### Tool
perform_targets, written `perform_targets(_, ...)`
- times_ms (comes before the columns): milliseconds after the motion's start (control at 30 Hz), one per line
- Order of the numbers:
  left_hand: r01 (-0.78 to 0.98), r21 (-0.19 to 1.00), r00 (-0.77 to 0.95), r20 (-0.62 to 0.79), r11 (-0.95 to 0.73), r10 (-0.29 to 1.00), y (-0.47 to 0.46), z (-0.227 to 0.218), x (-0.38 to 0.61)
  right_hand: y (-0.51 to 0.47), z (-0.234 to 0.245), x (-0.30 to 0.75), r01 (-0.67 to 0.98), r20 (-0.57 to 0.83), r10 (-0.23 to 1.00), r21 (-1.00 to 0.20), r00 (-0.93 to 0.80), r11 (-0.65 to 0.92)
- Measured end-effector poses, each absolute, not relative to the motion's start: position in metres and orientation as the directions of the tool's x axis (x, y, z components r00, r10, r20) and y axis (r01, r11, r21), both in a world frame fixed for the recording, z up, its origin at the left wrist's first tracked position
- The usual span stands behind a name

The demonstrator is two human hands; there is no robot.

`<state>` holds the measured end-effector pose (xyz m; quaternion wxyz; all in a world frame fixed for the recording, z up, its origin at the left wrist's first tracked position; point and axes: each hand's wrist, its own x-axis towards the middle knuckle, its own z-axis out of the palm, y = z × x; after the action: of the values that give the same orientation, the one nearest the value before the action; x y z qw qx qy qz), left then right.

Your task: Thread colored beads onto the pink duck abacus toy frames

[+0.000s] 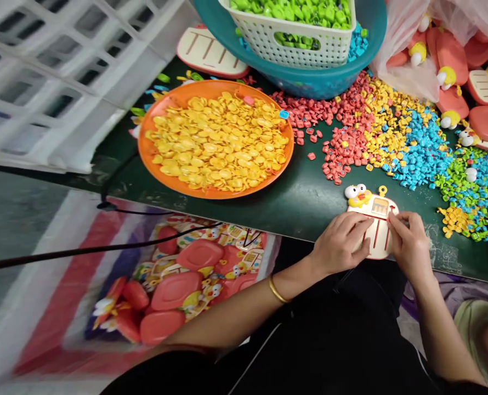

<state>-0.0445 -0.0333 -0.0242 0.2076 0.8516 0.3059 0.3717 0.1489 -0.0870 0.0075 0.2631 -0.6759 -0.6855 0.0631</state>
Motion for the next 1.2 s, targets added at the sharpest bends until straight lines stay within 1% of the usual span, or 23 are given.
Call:
perform_targets(100,0.361,0.590,0.522,0.514,-0.722,0.681,-0.034,-0.025,-0.044,-0.085,0.008,0.138,0.835,0.313,0.949,-0.528,0.022,0.155)
perform_targets(167,0.341,0.596,0.520,0.525,-0.727,0.674,-0.033,-0.024,-0.044,-0.062,0.011,0.128,0.766,0.314,0.949,-0.601,-0.037,0.229)
perform_targets(200,0.336,0.600,0.523,0.523,-0.726,0.674,-0.033,-0.024,-0.044,-0.044,0.013,0.122,0.738,0.305,0.951,-0.630,-0.051,0.242)
perform_targets(233,0.334,0.600,0.532,0.517,-0.727,0.671,-0.033,-0.024,-0.045,-0.022,0.014,0.115,0.729,0.292,0.955,-0.645,-0.041,0.229)
perform_targets(300,0.343,0.584,0.567,0.495,-0.736,0.658,-0.032,-0.022,-0.046,0.024,0.016,0.103,0.768,0.250,0.968,-0.627,0.035,0.134)
perform_targets(367,0.377,0.541,0.608,0.468,-0.751,0.642,-0.032,-0.020,-0.046,0.060,0.018,0.095,0.809,0.143,0.990,-0.584,0.016,0.071)
perform_targets(433,0.403,0.506,0.639,0.441,-0.763,0.630,-0.032,-0.018,-0.047,0.072,0.022,0.097,0.812,0.074,0.997,-0.581,-0.019,0.059)
perform_targets(500,0.403,0.508,0.645,0.432,-0.761,0.630,-0.032,-0.018,-0.047,0.057,0.028,0.113,0.783,0.095,0.995,-0.620,0.013,0.049)
perform_targets(567,0.392,0.541,0.619,0.442,-0.744,0.649,-0.031,-0.019,-0.047,0.025,0.035,0.136,0.750,0.125,0.986,-0.661,0.114,-0.003)
perform_targets(667,0.401,0.585,0.558,0.455,-0.705,0.695,-0.031,-0.021,-0.045,-0.023,0.037,0.165,0.705,-0.001,0.978,-0.693,0.209,-0.151)
perform_targets(700,0.411,0.591,0.543,0.453,-0.694,0.707,-0.031,-0.022,-0.045,-0.034,0.034,0.169,0.682,-0.017,0.971,-0.709,0.238,-0.180)
perform_targets(767,0.440,0.592,0.515,0.449,-0.675,0.730,-0.032,-0.024,-0.043,-0.045,0.026,0.169,0.651,0.020,0.955,-0.736,0.296,-0.186)
perform_targets(833,0.481,0.587,0.486,0.440,-0.651,0.755,-0.032,-0.025,-0.041,-0.051,0.020,0.162,0.680,0.107,0.945,-0.719,0.308,-0.141)
perform_targets(900,0.511,0.583,0.459,0.437,-0.632,0.774,-0.034,-0.026,-0.040,-0.058,0.018,0.153,0.747,0.163,0.959,-0.661,0.230,-0.067)
perform_targets(967,0.520,0.587,0.434,0.445,-0.621,0.784,-0.035,-0.026,-0.039,-0.069,0.019,0.145,0.795,0.190,0.974,-0.607,0.121,0.019)
perform_targets(1067,0.506,0.592,0.432,0.455,-0.627,0.779,-0.036,-0.026,-0.038,-0.071,0.020,0.133,0.780,0.250,0.968,-0.608,0.009,0.149)
perform_targets(1133,0.498,0.585,0.457,0.450,-0.640,0.767,-0.035,-0.025,-0.038,-0.051,0.020,0.126,0.746,0.287,0.958,-0.636,-0.009,0.198)
perform_targets(1200,0.498,0.577,0.471,0.447,-0.648,0.760,-0.035,-0.024,-0.039,-0.013,0.018,0.117,0.751,0.296,0.954,-0.639,0.038,0.168)
